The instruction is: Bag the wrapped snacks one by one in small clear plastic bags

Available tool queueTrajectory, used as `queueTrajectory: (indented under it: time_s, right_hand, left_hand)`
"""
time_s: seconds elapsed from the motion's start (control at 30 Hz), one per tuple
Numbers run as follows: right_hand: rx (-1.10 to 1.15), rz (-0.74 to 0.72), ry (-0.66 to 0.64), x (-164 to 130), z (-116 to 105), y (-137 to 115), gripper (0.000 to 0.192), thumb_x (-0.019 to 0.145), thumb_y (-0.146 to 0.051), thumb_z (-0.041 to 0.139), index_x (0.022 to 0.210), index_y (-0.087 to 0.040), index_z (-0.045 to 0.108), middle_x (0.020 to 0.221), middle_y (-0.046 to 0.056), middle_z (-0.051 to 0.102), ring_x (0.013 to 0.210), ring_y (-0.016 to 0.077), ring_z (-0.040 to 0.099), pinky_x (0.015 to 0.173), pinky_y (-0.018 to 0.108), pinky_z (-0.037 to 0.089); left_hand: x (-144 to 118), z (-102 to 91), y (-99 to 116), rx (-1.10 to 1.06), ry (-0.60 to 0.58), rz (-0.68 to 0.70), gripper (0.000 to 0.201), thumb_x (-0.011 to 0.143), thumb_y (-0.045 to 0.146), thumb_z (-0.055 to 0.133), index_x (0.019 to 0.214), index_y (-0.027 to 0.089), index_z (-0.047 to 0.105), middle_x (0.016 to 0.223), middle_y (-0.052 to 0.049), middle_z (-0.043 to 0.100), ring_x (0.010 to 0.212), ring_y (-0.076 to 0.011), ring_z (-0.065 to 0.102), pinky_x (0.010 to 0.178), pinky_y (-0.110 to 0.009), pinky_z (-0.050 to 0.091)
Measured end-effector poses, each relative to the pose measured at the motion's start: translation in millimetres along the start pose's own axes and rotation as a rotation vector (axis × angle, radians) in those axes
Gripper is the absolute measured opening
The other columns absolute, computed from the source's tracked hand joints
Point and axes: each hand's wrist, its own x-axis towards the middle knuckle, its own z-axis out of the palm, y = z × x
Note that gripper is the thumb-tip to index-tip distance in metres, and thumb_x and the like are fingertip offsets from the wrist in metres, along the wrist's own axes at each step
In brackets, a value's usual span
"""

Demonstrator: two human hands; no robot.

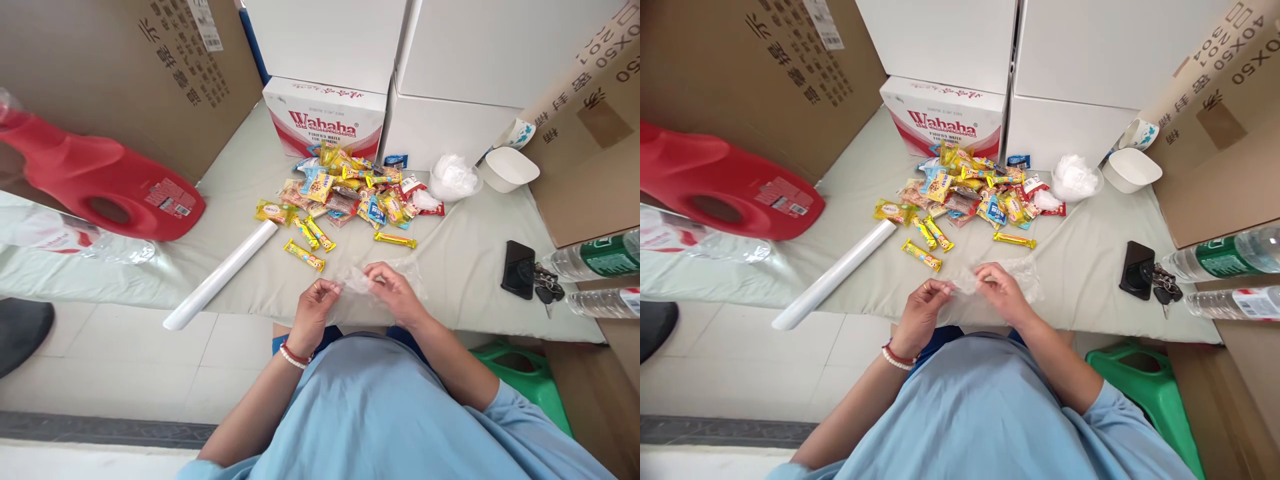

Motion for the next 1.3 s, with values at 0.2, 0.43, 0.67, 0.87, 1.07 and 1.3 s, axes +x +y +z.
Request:
queueTrajectory:
  time_s: [0.2, 0.43, 0.67, 0.87, 1.07, 1.3]
  right_hand:
    - [0.448, 0.269, 0.225, -11.5, -67.7, -29.4, 0.031, 0.073, -0.037, 0.084, 0.079, -0.022, 0.057, 0.075, -0.003, 0.062, 0.054, 0.0081, 0.051, 0.048, 0.019, 0.045]
    - [0.267, 0.362, 0.277, 13.4, -108.0, -13.9, 0.039, 0.062, -0.036, 0.088, 0.077, -0.02, 0.055, 0.075, -0.002, 0.065, 0.051, 0.0054, 0.048, 0.043, 0.016, 0.037]
    - [-0.064, 0.269, 0.289, 33.5, -108.8, 29.2, 0.039, 0.066, -0.05, 0.079, 0.08, -0.021, 0.056, 0.078, 0.0, 0.064, 0.061, 0.0099, 0.053, 0.055, 0.023, 0.045]
    - [-0.678, 0.303, 0.458, 44.4, -168.9, 30.6, 0.012, 0.078, -0.032, 0.062, 0.083, -0.021, 0.061, 0.08, 0.004, 0.068, 0.072, 0.0176, 0.059, 0.069, 0.03, 0.049]
    - [-1.117, 0.051, 0.206, 72.4, -170.0, 8.3, 0.03, 0.086, -0.017, 0.055, 0.112, -0.018, 0.071, 0.117, 0.01, 0.07, 0.1, 0.0221, 0.066, 0.092, 0.033, 0.049]
    - [-1.387, 0.148, -0.172, 109.4, -117.6, -0.9, 0.028, 0.083, -0.034, 0.074, 0.109, -0.023, 0.075, 0.108, 0.009, 0.073, 0.093, 0.0255, 0.067, 0.071, 0.03, 0.044]
  left_hand:
    - [24.4, -38.0, 35.6, -0.194, -0.082, -0.103, 0.038, 0.066, 0.034, 0.092, 0.077, 0.018, 0.06, 0.081, 0.002, 0.065, 0.057, -0.0051, 0.052, 0.056, -0.02, 0.043]
    - [83.5, -61.0, 72.5, 0.291, 0.014, 0.04, 0.038, 0.061, 0.031, 0.09, 0.084, 0.019, 0.063, 0.075, 0.003, 0.061, 0.063, -0.0105, 0.052, 0.061, -0.024, 0.04]
    - [33.9, -3.0, 42.2, 0.761, 0.134, 0.628, 0.011, 0.091, 0.031, 0.061, 0.097, 0.024, 0.067, 0.1, -0.005, 0.068, 0.094, -0.0228, 0.063, 0.093, -0.038, 0.047]
    - [32.3, -22.7, -21.1, 1.159, -0.345, 0.607, 0.025, 0.091, 0.028, 0.058, 0.113, 0.023, 0.07, 0.136, -0.014, 0.065, 0.132, -0.0319, 0.055, 0.116, -0.057, 0.034]
    - [43.4, -52.4, -21.0, 1.179, -0.276, 0.725, 0.028, 0.095, 0.032, 0.055, 0.118, 0.024, 0.069, 0.135, -0.012, 0.067, 0.14, -0.03, 0.051, 0.116, -0.054, 0.037]
    - [27.7, -37.8, -30.6, 1.356, -0.403, 0.655, 0.042, 0.101, 0.033, 0.049, 0.141, 0.028, 0.059, 0.155, -0.01, 0.054, 0.148, -0.0291, 0.044, 0.124, -0.06, 0.018]
